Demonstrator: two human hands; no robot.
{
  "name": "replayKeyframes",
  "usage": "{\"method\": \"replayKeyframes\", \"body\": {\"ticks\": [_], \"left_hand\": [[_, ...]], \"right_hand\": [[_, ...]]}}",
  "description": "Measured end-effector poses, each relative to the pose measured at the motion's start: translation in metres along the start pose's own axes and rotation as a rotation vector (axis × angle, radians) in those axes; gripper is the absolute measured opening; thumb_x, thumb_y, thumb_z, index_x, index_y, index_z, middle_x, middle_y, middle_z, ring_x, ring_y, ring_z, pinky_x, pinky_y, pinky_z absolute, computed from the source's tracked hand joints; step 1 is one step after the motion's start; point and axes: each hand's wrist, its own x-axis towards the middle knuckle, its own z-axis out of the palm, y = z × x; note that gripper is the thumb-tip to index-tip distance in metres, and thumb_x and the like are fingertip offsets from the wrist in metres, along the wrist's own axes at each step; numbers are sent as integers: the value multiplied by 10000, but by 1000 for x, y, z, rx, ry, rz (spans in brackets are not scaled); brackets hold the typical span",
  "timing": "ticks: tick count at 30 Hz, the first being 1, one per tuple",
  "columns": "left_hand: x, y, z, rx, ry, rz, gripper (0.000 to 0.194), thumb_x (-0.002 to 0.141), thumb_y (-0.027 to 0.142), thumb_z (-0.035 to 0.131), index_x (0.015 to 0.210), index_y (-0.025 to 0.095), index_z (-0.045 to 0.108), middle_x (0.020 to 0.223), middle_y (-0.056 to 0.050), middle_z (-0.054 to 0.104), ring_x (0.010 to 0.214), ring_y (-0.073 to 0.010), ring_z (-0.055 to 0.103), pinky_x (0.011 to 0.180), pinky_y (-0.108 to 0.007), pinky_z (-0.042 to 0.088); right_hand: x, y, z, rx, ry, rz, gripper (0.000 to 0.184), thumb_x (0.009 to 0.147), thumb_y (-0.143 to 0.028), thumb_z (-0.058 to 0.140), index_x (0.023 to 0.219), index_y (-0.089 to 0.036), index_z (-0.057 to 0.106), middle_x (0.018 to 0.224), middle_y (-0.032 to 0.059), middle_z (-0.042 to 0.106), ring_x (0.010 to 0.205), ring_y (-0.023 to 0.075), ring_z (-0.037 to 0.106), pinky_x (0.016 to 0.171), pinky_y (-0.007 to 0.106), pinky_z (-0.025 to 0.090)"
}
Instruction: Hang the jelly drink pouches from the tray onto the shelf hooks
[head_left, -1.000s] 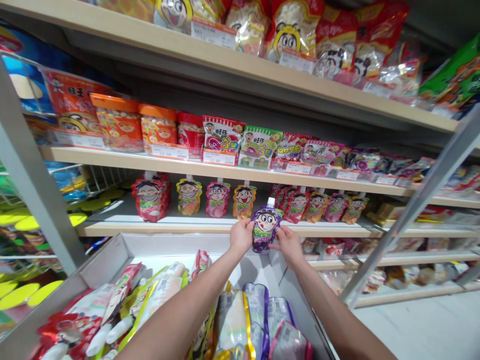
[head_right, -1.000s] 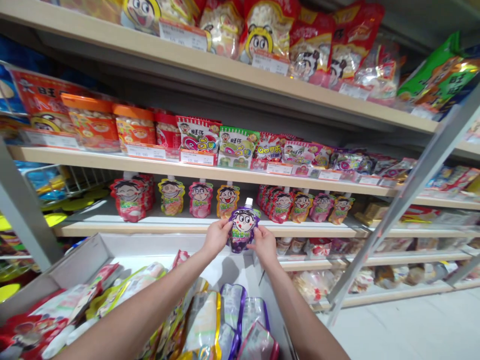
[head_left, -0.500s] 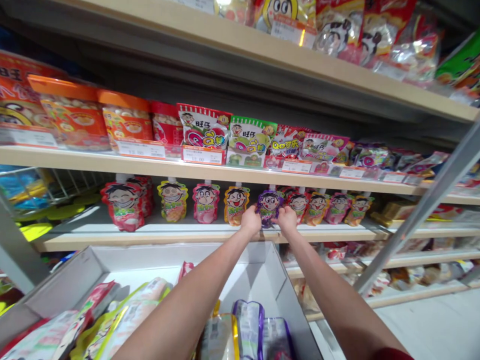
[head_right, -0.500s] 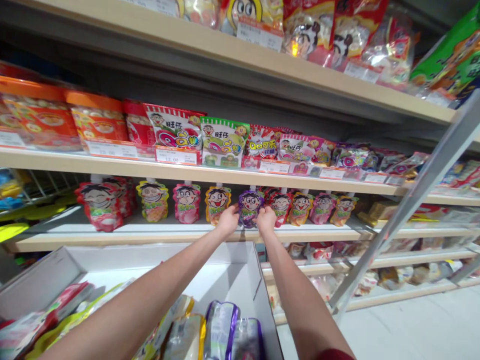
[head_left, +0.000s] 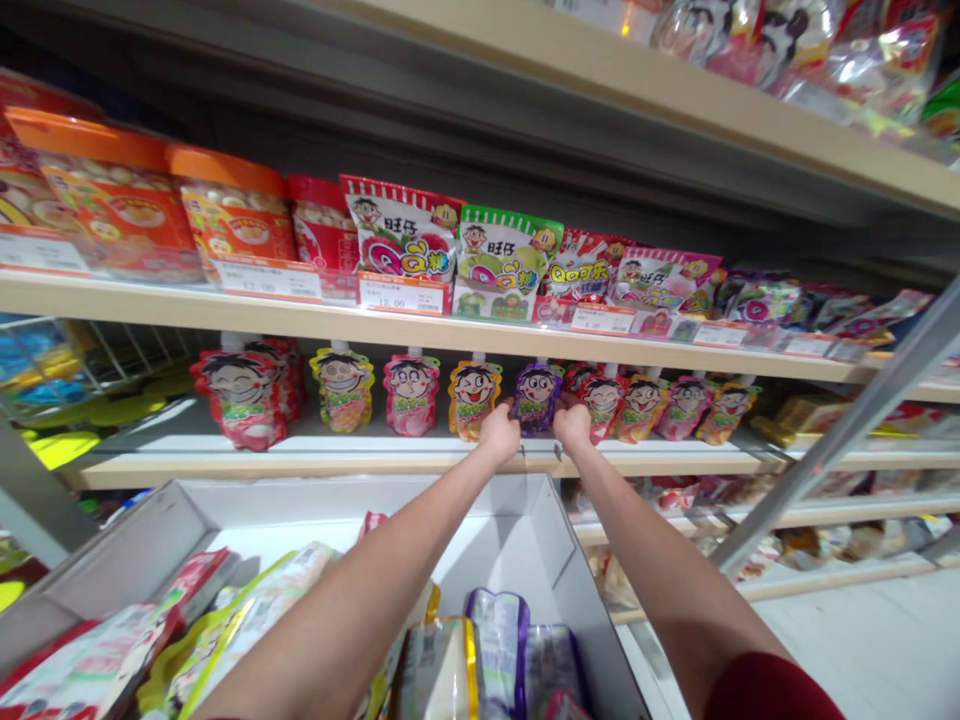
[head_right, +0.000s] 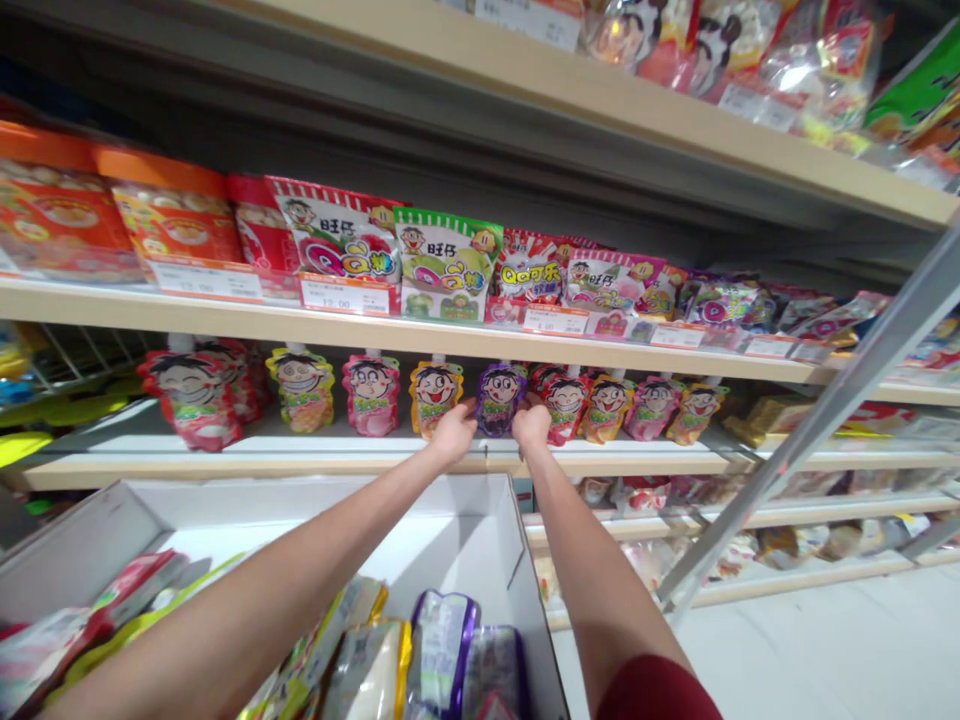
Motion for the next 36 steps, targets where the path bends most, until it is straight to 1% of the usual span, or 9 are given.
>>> {"method": "replayKeyframes", "body": {"ticks": [3,5,7,10,14,18,21,27,36], "left_hand": [[-28,-8,-14,-31,-55,55,421,706,78,387,1122,85,452,1141,-109,498,1035,-152,464,899,-257,327],[-53,-15,-28,-33,-82,74,403,717,107,392,1113,83,460,1134,-105,504,1029,-151,468,904,-259,328],[-80,-22,-43,-10,-115,80,396,722,131,394,1108,80,464,1129,-104,509,1027,-151,469,905,-262,329],[-119,-30,-61,89,-194,78,384,730,149,379,1098,94,477,1130,-91,511,1033,-147,462,906,-260,327],[-158,-38,-73,290,-329,98,367,732,174,366,1063,115,513,1098,-81,537,1018,-153,473,892,-255,330],[-176,-43,-75,413,-493,189,346,704,202,396,1006,155,558,1036,-78,577,957,-187,512,831,-278,362],[-183,-45,-75,486,-579,198,293,675,224,426,899,186,611,897,-81,631,832,-214,560,728,-292,396],[-188,-45,-78,515,-556,167,236,659,241,437,785,215,634,786,-73,647,737,-207,573,646,-270,390],[-189,-44,-78,463,-572,109,226,667,232,433,772,212,632,807,-55,647,770,-189,567,696,-256,379]], "right_hand": [[-27,-8,-10,37,52,-9,374,727,-194,349,1048,-73,499,973,137,586,912,191,534,815,294,389],[-56,-13,-15,95,0,-70,375,723,-179,365,1065,-78,481,998,123,578,909,161,537,817,263,391],[-91,-19,-19,105,-148,-129,354,721,-169,375,1039,-82,504,991,111,584,897,144,543,817,246,390],[-144,-27,-26,13,-444,-215,319,712,-161,397,985,-105,552,970,92,599,887,144,545,812,239,384],[-189,-27,-31,-175,-731,-294,281,704,-172,417,919,-120,590,918,85,618,826,152,557,735,228,396],[-203,-20,-27,-374,-831,-298,245,704,-210,425,825,-113,616,827,100,632,745,163,560,648,230,383],[-205,-17,-24,-457,-872,-254,248,717,-221,407,743,-111,628,764,110,637,698,161,559,604,227,362],[-209,-17,-21,-417,-822,-229,229,723,-193,383,758,-123,598,768,79,629,709,143,548,589,215,334],[-208,-10,-16,-373,-792,-257,201,720,-165,376,754,-133,571,751,68,621,690,135,539,574,212,319]]}}
